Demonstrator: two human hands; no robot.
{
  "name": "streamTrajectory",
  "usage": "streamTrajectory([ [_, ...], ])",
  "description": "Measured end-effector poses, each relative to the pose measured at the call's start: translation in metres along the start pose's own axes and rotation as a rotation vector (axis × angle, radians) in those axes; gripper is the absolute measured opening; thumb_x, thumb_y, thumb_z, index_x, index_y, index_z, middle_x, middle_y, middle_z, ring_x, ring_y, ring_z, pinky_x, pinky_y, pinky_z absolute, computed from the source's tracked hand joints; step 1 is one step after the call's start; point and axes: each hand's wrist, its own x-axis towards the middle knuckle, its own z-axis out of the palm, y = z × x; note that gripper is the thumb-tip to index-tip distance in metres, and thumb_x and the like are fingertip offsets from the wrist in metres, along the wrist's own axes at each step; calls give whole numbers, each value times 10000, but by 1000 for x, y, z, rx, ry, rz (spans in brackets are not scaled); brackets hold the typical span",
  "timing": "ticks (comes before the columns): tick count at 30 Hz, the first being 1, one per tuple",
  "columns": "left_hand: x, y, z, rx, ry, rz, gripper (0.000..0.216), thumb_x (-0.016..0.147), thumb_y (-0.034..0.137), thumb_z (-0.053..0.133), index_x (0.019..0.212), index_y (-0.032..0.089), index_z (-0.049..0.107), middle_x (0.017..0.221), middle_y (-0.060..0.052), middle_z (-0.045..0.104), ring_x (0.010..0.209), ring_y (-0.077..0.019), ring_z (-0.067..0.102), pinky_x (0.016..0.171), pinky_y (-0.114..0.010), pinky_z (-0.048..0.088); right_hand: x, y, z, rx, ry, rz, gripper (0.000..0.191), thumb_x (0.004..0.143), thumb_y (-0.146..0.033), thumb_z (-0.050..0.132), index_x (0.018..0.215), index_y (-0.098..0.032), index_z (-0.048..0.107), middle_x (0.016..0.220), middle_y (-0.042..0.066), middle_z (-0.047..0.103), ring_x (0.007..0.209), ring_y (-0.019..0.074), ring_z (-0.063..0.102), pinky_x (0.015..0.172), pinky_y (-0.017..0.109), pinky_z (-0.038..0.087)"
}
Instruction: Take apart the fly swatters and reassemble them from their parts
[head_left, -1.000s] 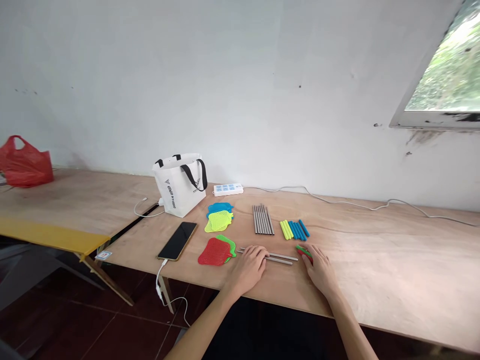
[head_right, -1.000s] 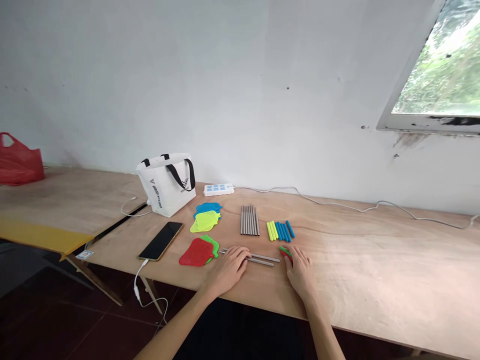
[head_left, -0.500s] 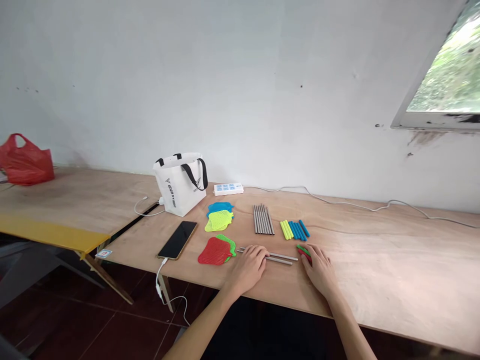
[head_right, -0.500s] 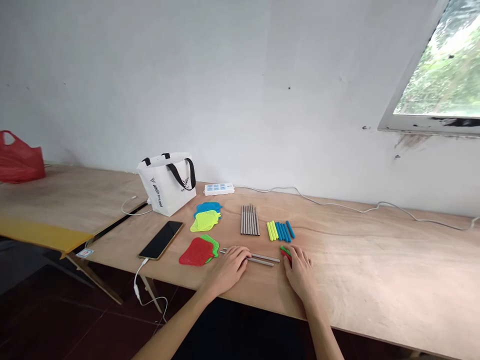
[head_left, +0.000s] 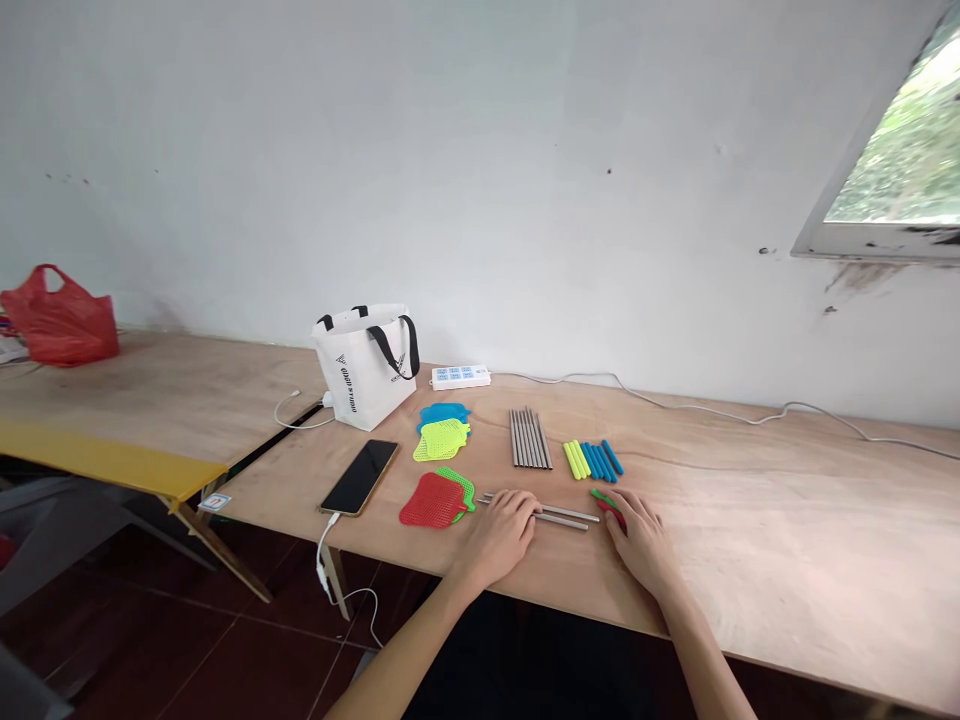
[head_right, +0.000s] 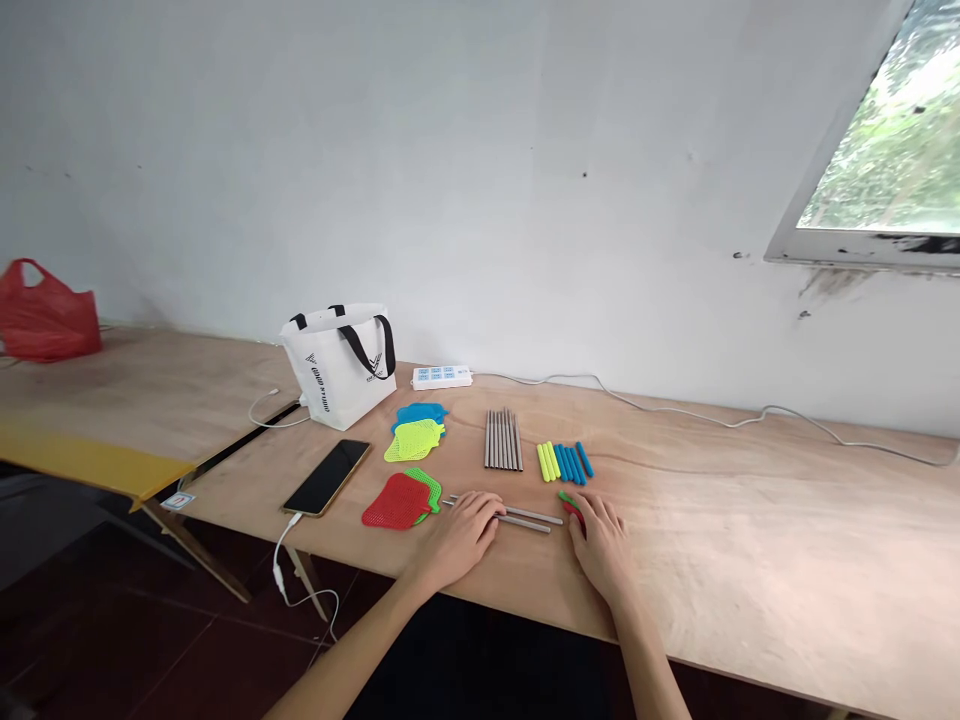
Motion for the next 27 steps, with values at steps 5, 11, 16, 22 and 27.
streamTrajectory([
  [5, 0, 0, 0, 8, 6, -8, 192, 993, 132, 483, 1109, 242, 590, 1188, -26, 662, 1146, -219, 595, 1022, -382, 462, 0, -1, -1, -10, 1, -18, 419, 983, -320, 357, 1290, -302, 642, 1309, 56, 653, 1238, 262, 559, 944, 428, 464],
  [11, 0, -1, 1, 10, 18, 3, 190, 992, 125, 487, 1103, 239, 590, 1185, -25, 663, 1134, -211, 602, 1016, -375, 466, 0, 0, 0, -30, 10, -20, 388, 976, -328, 359, 1272, -292, 608, 1285, 64, 658, 1214, 262, 572, 948, 424, 451],
  [16, 0, 1, -1, -2, 5, -22, 172, 995, 143, 512, 1111, 248, 582, 1142, -15, 666, 1106, -213, 613, 989, -366, 471, 1, 1, 2, -39, 15, 52, 288, 966, -382, 385, 1134, -255, 582, 1125, 85, 685, 1125, 273, 607, 902, 411, 447],
  [22, 0, -2, 2, -21, -33, -72, 123, 1012, 265, 580, 1135, 255, 584, 1150, -20, 640, 1109, -224, 590, 954, -358, 466, 1, 0, 2, -33, 33, 66, 256, 963, -420, 397, 1029, -270, 593, 1152, 72, 675, 1122, 268, 602, 875, 401, 444],
  [27, 0, -4, 1, -2, -62, -97, 148, 1000, 351, 617, 1111, 253, 622, 1112, -29, 614, 1078, -236, 567, 939, -381, 455, 0, -2, 0, -32, 36, 48, 290, 967, -416, 405, 1066, -279, 642, 1234, 63, 658, 1168, 266, 590, 879, 414, 451],
])
